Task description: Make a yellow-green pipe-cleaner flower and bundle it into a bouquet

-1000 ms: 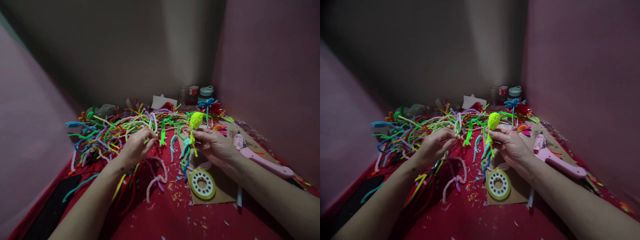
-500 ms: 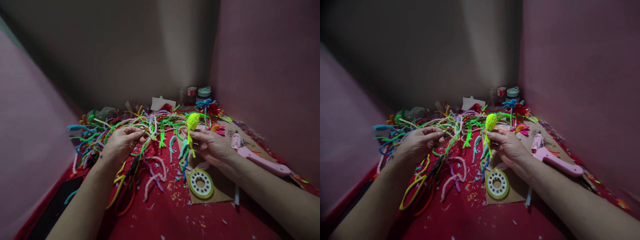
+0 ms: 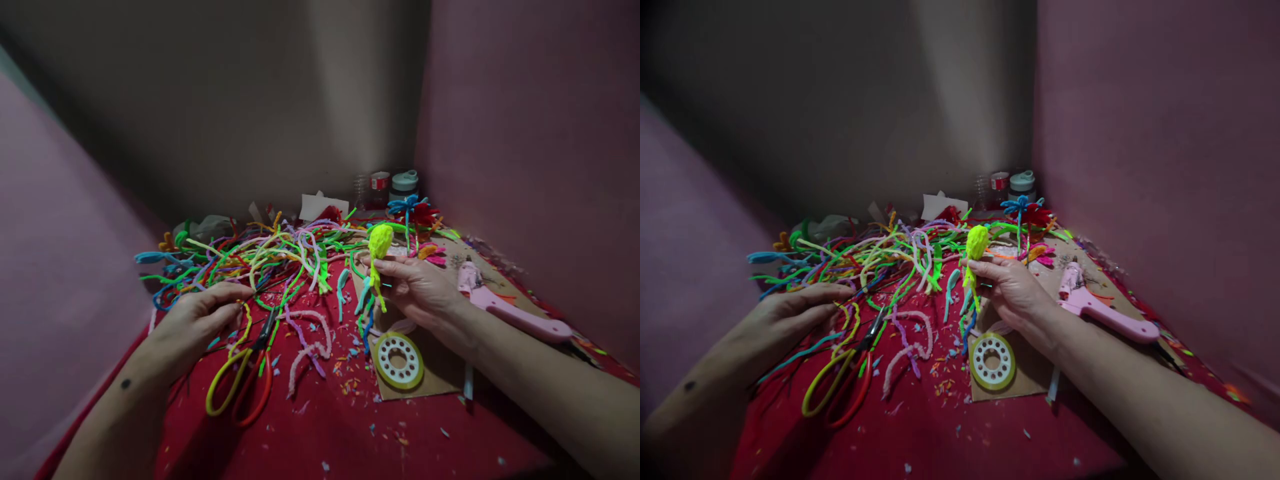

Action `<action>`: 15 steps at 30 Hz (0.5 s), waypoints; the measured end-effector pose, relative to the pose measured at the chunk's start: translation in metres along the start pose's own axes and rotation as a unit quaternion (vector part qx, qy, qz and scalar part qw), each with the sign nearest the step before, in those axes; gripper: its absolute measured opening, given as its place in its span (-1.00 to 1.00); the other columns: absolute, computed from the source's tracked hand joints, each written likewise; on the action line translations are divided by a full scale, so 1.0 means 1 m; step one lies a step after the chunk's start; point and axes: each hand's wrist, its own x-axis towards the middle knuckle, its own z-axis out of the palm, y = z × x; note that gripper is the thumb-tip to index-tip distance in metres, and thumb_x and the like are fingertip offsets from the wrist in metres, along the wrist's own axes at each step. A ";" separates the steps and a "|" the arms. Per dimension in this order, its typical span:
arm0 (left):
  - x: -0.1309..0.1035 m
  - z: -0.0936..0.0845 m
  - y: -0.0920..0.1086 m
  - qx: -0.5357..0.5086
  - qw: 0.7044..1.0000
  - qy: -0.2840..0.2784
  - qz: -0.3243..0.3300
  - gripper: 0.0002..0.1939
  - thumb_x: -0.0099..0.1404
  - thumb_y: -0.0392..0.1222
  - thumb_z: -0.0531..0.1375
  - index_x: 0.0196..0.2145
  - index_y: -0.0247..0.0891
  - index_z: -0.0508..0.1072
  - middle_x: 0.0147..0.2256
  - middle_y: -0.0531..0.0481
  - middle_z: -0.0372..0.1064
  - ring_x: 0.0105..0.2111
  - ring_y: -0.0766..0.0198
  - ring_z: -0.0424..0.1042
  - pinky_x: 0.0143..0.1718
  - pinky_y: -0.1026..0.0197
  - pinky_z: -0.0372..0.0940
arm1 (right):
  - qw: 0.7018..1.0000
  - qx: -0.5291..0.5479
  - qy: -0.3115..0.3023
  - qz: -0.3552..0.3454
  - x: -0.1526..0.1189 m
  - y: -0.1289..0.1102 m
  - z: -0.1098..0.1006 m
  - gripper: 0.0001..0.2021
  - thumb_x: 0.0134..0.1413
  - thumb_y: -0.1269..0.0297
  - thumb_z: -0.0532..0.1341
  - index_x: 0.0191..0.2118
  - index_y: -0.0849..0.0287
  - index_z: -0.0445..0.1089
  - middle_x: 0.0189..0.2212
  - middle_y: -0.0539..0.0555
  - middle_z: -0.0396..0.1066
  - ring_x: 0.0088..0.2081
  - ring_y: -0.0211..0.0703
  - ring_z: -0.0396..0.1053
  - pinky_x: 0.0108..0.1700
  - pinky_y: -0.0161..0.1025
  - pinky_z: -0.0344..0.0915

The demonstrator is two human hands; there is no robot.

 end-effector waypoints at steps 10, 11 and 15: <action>-0.027 0.074 0.041 -0.140 0.982 -0.002 0.125 -0.80 0.09 -0.08 0.23 -0.33 -0.16 0.54 -0.28 -0.03 0.45 -0.49 0.28 0.38 -0.53 0.28 0.30 | 0.998 0.049 -0.006 0.041 0.000 0.001 0.001 -0.87 -0.29 0.36 0.39 -0.47 0.19 0.49 -0.53 0.01 0.45 -0.50 -0.30 0.28 -0.39 -0.30 0.22; -0.030 0.084 0.045 -0.138 0.981 -0.022 0.136 -0.82 0.12 -0.09 0.20 -0.33 -0.15 0.53 -0.29 -0.02 0.43 -0.54 0.32 0.35 -0.57 0.29 0.28 | 0.998 0.054 -0.011 0.042 0.000 0.001 0.001 -0.88 -0.27 0.36 0.38 -0.47 0.18 0.49 -0.53 0.01 0.45 -0.49 -0.29 0.29 -0.37 -0.30 0.22; -0.037 0.110 0.053 -0.119 0.975 -0.052 0.179 -0.85 0.19 -0.14 0.14 -0.34 -0.15 0.49 -0.40 0.00 0.41 -0.56 0.32 0.33 -0.59 0.30 0.24 | 0.996 0.074 -0.019 0.040 -0.001 0.001 0.003 -0.90 -0.27 0.39 0.38 -0.49 0.18 0.47 -0.53 -0.02 0.45 -0.47 -0.28 0.31 -0.34 -0.29 0.22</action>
